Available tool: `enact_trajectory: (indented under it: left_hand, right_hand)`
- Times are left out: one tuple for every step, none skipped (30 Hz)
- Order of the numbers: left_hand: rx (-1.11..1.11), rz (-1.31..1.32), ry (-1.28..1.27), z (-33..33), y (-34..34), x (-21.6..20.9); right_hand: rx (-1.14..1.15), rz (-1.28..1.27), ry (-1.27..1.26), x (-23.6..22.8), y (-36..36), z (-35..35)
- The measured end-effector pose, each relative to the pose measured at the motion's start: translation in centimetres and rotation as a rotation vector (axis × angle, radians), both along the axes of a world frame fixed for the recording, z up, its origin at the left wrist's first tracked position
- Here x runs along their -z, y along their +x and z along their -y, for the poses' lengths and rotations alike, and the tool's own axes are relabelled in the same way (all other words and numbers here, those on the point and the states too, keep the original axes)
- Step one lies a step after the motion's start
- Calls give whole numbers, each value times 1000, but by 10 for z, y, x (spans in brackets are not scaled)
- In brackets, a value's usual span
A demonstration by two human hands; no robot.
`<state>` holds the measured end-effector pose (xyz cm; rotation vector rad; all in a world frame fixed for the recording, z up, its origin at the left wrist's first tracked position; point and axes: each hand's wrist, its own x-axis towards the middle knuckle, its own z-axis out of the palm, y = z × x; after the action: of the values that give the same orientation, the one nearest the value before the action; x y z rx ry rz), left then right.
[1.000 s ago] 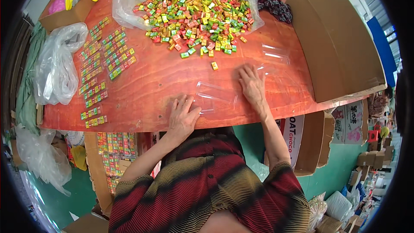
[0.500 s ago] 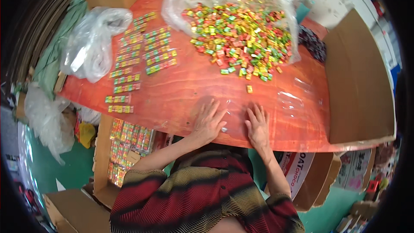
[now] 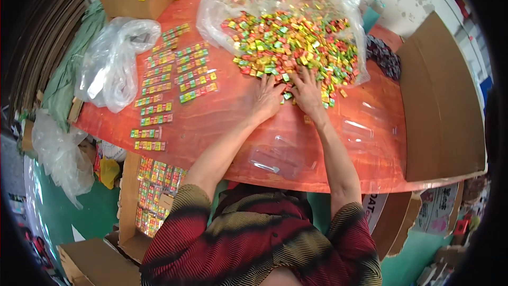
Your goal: Sorting and arranging small colorful rectangular items into neat rows on a table.
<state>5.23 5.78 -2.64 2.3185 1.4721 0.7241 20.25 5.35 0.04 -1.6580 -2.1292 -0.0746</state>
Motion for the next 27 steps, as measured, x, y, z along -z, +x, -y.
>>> enact_trajectory:
  left_hand:
    - [61, 35, -26, 5, -3, 1]
    - [140, 98, 7, 12, -7, -6]
    - [154, 103, -9, 21, -11, -11]
    - [180, 91, -48, 31, -14, -15]
    - [202, 82, -80, 35, -19, -17]
    - [317, 156, -41, 34, -25, -12]
    - [324, 160, -47, 39, -26, -10]
    - [230, 242, -3, 47, -26, -14]
    - [135, 320, 41, 55, -26, -19]
    - [144, 319, 37, 61, -28, -24]
    - [44, 346, -4, 67, -31, -30]
    - [-65, 369, -46, 74, -34, -33]
    - [-65, 367, -49, 84, -37, -35]
    - [-61, 279, -3, 95, -40, -35]
    - [-54, 190, 42, 103, -43, -35]
    - [-53, 186, 40, 107, -44, -33]
    - [-53, 168, 90, 110, -44, -29]
    - [-55, 151, 140, 111, -44, -26]
    - [-51, 151, 139, 108, -45, -24]
    - [-45, 212, 92, 101, -45, -26]
    - [-45, 271, 47, 92, -47, -29]
    - [-15, 261, 15, 84, -49, -26]
    - [-17, 259, 19, 76, -50, -22]
    - [34, 224, 5, 69, -49, -20]
    - [85, 190, -8, 64, -49, -18]
    - [87, 190, -7, 63, -47, -21]
    - [98, 148, -15, 62, -45, -25]
  right_hand:
    - [-50, 21, 18, 7, 4, 3]
    - [-110, 7, 17, 12, 8, 10]
    - [-95, 10, 2, 16, 15, 17]
    - [-145, -26, 11, 20, 22, 25]
    - [-200, -59, 27, 18, 25, 32]
    - [-165, -95, 19, 15, 28, 42]
    - [-157, -91, 14, 10, 31, 50]
    - [-122, -22, -2, -1, 33, 58]
    - [-87, 46, -17, -6, 36, 64]
    - [-33, 140, 119, -2, 39, 68]
    - [-24, 139, 117, -4, 39, 74]
    - [31, 62, 85, -4, 38, 81]
    - [85, -17, 53, -7, 35, 88]
    - [72, -13, 28, -14, 28, 98]
    - [75, -16, 26, -11, 21, 110]
    - [8, -83, 13, -7, 15, 123]
    - [-54, -146, 2, -5, 10, 133]
    - [-50, -146, 1, -2, 3, 139]
    - [-68, -193, -53, 0, -4, 142]
    - [-84, -240, -105, 1, -9, 145]
    - [-83, -241, -103, 0, -16, 141]
    - [-93, -305, -70, -3, -22, 132]
    - [-108, -370, -38, -4, -29, 121]
    - [-109, -370, -32, -6, -35, 111]
    - [-114, -335, -23, -7, -41, 100]
    - [-117, -301, -17, -6, -44, 93]
    - [-116, -300, -16, -3, -43, 90]
